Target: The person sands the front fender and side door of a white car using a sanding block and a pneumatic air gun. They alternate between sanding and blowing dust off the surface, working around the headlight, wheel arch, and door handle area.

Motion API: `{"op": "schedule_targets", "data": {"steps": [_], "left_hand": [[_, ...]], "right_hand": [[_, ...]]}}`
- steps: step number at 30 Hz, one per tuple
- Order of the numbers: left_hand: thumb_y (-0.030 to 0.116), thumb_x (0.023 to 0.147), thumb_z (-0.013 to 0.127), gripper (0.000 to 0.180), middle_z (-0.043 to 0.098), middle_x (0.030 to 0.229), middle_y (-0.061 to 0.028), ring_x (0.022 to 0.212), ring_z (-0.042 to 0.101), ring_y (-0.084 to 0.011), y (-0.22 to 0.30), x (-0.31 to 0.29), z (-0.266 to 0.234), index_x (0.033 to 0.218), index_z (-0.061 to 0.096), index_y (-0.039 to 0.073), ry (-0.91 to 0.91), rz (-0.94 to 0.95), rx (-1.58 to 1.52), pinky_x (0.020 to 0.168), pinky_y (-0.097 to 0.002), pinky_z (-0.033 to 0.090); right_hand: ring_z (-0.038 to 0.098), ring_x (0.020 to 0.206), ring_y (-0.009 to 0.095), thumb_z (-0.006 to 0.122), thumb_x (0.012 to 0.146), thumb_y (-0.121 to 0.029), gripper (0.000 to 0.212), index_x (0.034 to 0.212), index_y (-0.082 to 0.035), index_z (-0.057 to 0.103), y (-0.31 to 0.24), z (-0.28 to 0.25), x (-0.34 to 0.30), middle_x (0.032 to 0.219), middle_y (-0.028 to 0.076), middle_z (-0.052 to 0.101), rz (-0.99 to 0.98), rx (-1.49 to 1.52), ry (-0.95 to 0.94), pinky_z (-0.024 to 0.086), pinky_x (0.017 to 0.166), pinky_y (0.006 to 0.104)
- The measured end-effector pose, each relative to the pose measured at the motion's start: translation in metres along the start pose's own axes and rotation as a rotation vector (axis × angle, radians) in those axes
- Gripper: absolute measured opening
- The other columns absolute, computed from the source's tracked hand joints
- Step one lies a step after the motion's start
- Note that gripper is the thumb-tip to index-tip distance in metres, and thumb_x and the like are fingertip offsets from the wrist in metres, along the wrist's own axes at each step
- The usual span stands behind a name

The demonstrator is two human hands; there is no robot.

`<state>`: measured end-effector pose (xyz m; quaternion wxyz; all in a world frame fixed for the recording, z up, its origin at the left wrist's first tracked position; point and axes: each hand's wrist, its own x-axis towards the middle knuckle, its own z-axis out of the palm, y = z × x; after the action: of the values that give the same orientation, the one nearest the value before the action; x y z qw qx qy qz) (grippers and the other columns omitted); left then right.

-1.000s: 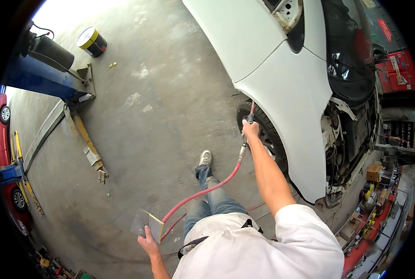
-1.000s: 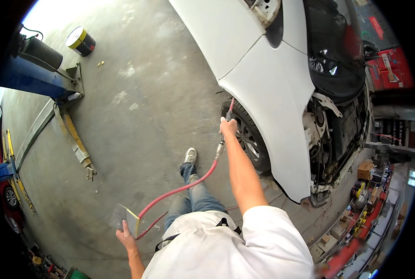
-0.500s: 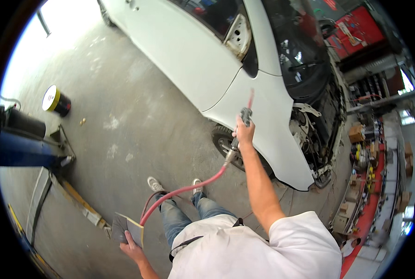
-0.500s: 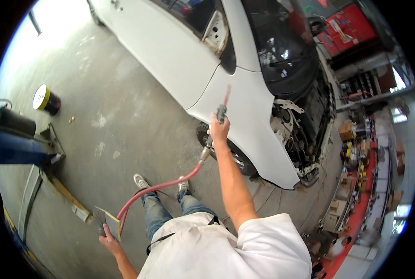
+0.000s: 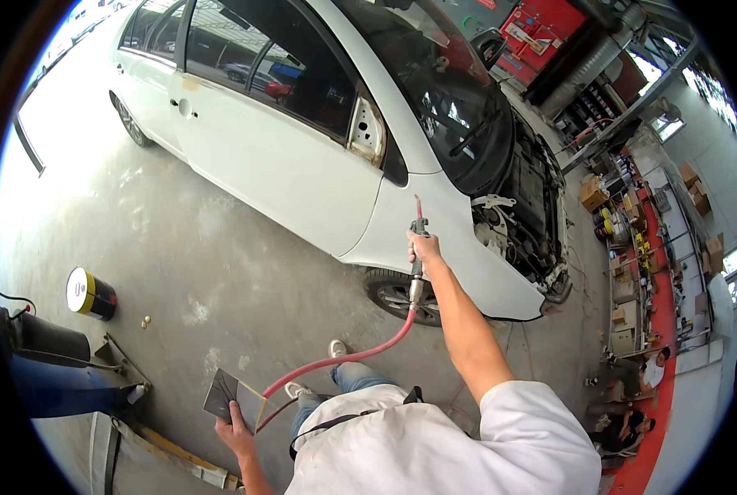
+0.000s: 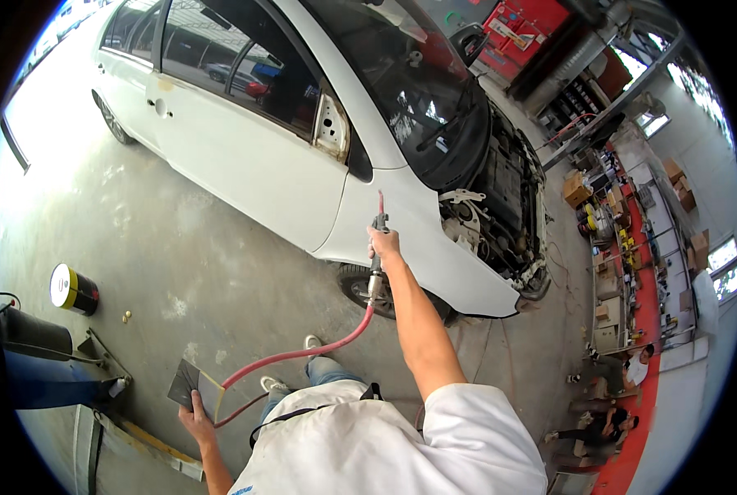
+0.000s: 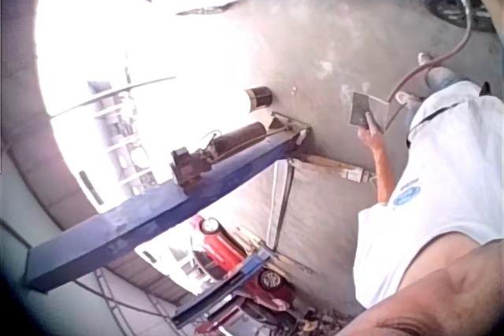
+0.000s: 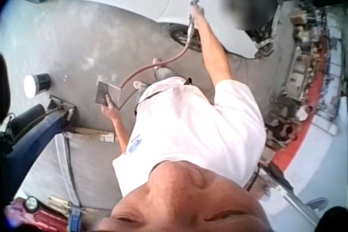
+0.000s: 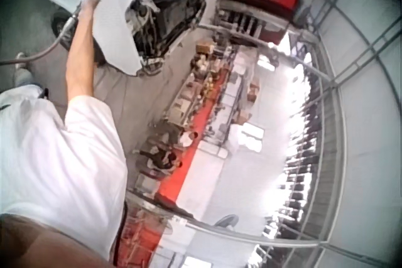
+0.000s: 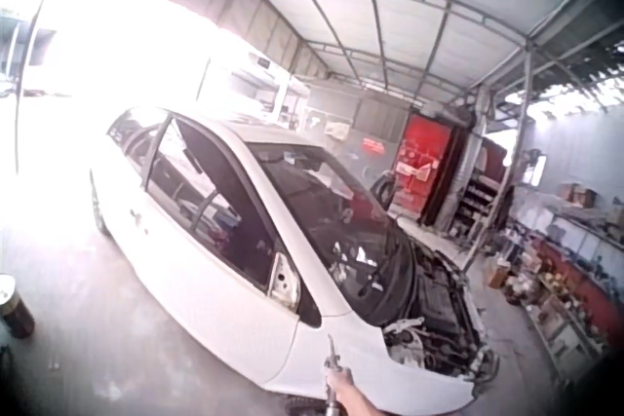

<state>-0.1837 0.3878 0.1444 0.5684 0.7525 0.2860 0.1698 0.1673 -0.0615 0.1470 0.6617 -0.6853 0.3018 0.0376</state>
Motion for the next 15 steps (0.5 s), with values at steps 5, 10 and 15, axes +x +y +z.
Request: {"op": "schedule_targets", "data": {"steps": [5, 10, 15], "left_hand": [[0.016, 0.095, 0.057, 0.030, 0.069, 0.092, -0.0144, 0.078, 0.060, -0.0178, 0.011, -0.001, 0.017, 0.103, 0.062, -0.012, 0.063, -0.012, 0.007, 0.074, -0.0328, 0.048], [0.020, 0.095, 0.056, 0.035, 0.068, 0.097, -0.0168, 0.084, 0.062, -0.0225, 0.008, -0.001, 0.030, 0.106, 0.061, -0.013, 0.259, -0.095, -0.021, 0.078, -0.0355, 0.048], [0.021, 0.094, 0.058, 0.035, 0.069, 0.091, -0.0151, 0.078, 0.061, -0.0194, 0.013, 0.009, 0.058, 0.104, 0.063, -0.012, 0.171, -0.068, 0.010, 0.072, -0.0339, 0.048]], "right_hand": [[0.042, 0.042, 0.011, 0.064, 0.087, -0.019, 0.025, 0.071, -0.009, 0.046, -0.038, 0.045, -0.003, 0.057, 0.000, 0.044, -0.144, 0.026, 0.000, 0.037, 0.039, 0.0280], [0.041, 0.041, 0.012, 0.065, 0.087, -0.020, 0.028, 0.072, -0.010, 0.044, -0.042, 0.005, 0.009, 0.056, -0.001, 0.039, -0.135, 0.426, 0.134, 0.036, 0.039, 0.0285], [0.042, 0.043, 0.011, 0.066, 0.088, -0.020, 0.028, 0.069, -0.011, 0.045, -0.066, -0.022, 0.040, 0.057, -0.001, 0.041, -0.086, 0.419, 0.032, 0.035, 0.040, 0.0263]]}}
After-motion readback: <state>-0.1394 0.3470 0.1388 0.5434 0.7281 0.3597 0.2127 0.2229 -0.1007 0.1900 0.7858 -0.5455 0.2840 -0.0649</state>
